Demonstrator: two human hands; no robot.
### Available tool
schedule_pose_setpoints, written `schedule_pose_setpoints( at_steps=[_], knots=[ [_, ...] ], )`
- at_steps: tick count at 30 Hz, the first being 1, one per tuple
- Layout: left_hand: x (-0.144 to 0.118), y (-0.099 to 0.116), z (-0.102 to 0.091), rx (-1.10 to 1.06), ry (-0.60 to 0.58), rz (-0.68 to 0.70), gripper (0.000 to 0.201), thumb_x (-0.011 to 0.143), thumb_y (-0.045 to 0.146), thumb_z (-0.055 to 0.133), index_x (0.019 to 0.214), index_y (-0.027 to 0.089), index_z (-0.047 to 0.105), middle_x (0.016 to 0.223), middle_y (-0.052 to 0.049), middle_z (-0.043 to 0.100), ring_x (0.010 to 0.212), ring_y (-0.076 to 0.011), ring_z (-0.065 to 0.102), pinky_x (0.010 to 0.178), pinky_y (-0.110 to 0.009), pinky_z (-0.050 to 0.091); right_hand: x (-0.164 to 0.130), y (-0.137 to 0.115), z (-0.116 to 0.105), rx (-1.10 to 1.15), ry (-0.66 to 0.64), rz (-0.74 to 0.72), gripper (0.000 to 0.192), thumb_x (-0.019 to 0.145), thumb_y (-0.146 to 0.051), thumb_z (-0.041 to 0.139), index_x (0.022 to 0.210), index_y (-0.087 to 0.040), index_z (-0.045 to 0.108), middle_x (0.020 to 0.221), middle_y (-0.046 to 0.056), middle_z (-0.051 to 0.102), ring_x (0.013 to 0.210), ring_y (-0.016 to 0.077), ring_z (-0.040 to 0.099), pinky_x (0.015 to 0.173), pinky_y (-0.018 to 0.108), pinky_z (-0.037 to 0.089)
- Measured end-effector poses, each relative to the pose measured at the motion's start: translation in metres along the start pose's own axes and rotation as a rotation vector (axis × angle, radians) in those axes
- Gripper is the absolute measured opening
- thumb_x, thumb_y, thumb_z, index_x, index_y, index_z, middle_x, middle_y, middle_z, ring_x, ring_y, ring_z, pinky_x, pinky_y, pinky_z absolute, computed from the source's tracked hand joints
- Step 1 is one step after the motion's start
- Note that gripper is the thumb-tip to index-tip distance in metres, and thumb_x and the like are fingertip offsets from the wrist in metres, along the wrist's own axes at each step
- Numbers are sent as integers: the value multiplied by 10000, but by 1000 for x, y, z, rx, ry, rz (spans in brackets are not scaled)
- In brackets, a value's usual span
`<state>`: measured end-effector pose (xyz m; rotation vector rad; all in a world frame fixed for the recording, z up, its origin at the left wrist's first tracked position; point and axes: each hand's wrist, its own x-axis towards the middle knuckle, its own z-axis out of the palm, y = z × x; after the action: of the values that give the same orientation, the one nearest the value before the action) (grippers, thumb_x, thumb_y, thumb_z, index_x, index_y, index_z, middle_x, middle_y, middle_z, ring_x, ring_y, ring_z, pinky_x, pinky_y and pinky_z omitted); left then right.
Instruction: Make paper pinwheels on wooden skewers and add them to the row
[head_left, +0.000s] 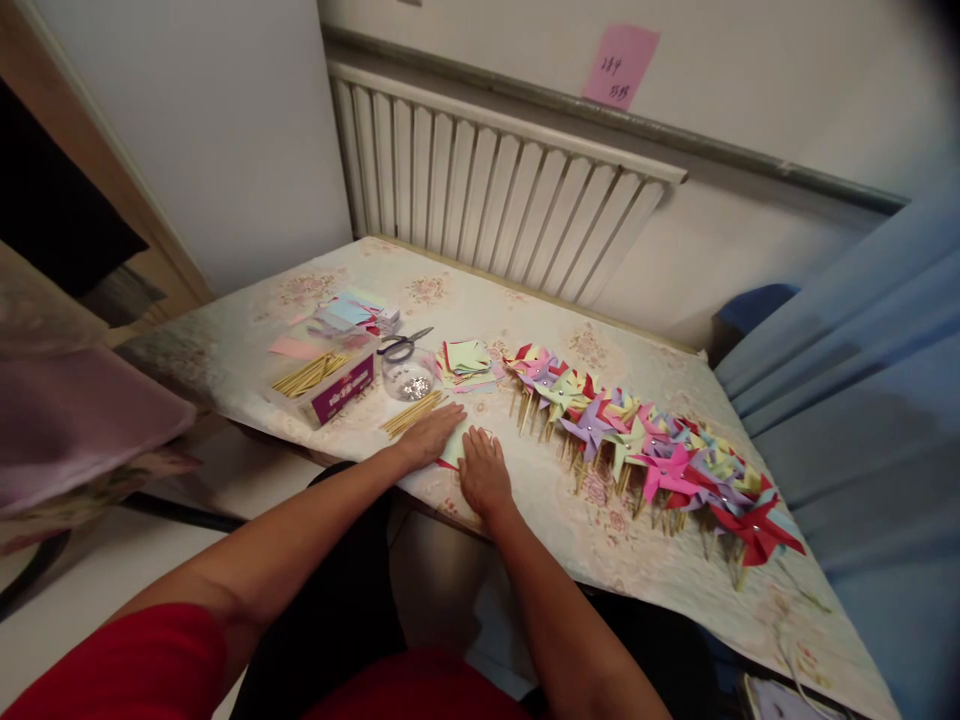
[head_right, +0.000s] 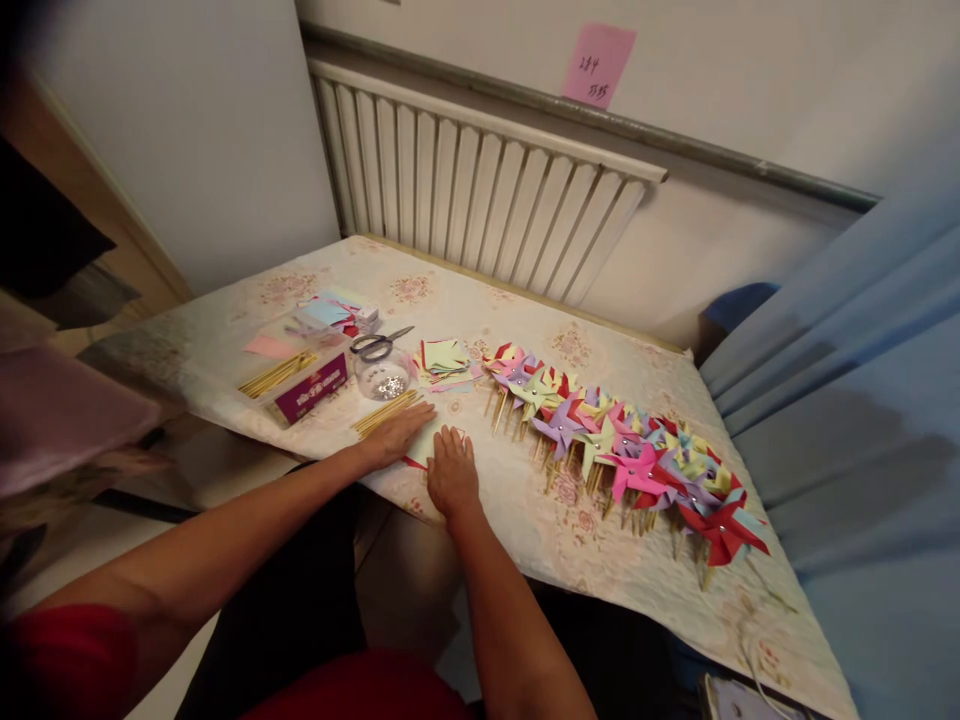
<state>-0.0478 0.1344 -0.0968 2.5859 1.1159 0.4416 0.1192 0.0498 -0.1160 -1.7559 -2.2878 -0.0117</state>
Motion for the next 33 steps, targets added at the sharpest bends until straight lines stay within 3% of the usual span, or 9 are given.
schedule_pose_setpoints(
  at_steps=[4, 7, 15, 33],
  knots=[
    [0, 24, 25, -3, -10, -38, 466, 971, 269, 308, 1390, 125, 451, 1486, -133, 426, 1407, -198, 331, 1165, -396, 268, 1, 0, 1, 0, 0, -14, 497, 967, -269, 356, 1435, -105, 398, 1531, 129, 350, 1439, 250, 244, 1165, 477, 146],
    [-5, 28, 35, 76, -9, -94, 483, 980, 326, 307, 1395, 122, 443, 1489, -136, 421, 1415, -218, 316, 1174, -410, 235, 1, 1, 3, -21, -7, -6, 523, 962, -272, 360, 1455, -99, 367, 1531, 143, 343, 1443, 256, 237, 1162, 487, 151],
    [-12, 22, 40, 184, 47, -86, 498, 960, 298, 322, 1433, 163, 401, 1515, -115, 387, 1428, -222, 291, 1169, -411, 229, 1, 2, 8, -49, 1, -5, 563, 954, -303, 393, 1447, -34, 358, 1538, 186, 307, 1449, 275, 218, 1168, 470, 147],
    [-12, 18, 43, 210, 67, -128, 562, 935, 362, 365, 1465, 178, 364, 1548, -112, 324, 1443, -249, 252, 1177, -460, 173, 0, 24, 6, -53, 23, 14, 703, 935, -516, 422, 1447, -39, 353, 1548, 198, 278, 1449, 302, 193, 1159, 503, 118]
  ],
)
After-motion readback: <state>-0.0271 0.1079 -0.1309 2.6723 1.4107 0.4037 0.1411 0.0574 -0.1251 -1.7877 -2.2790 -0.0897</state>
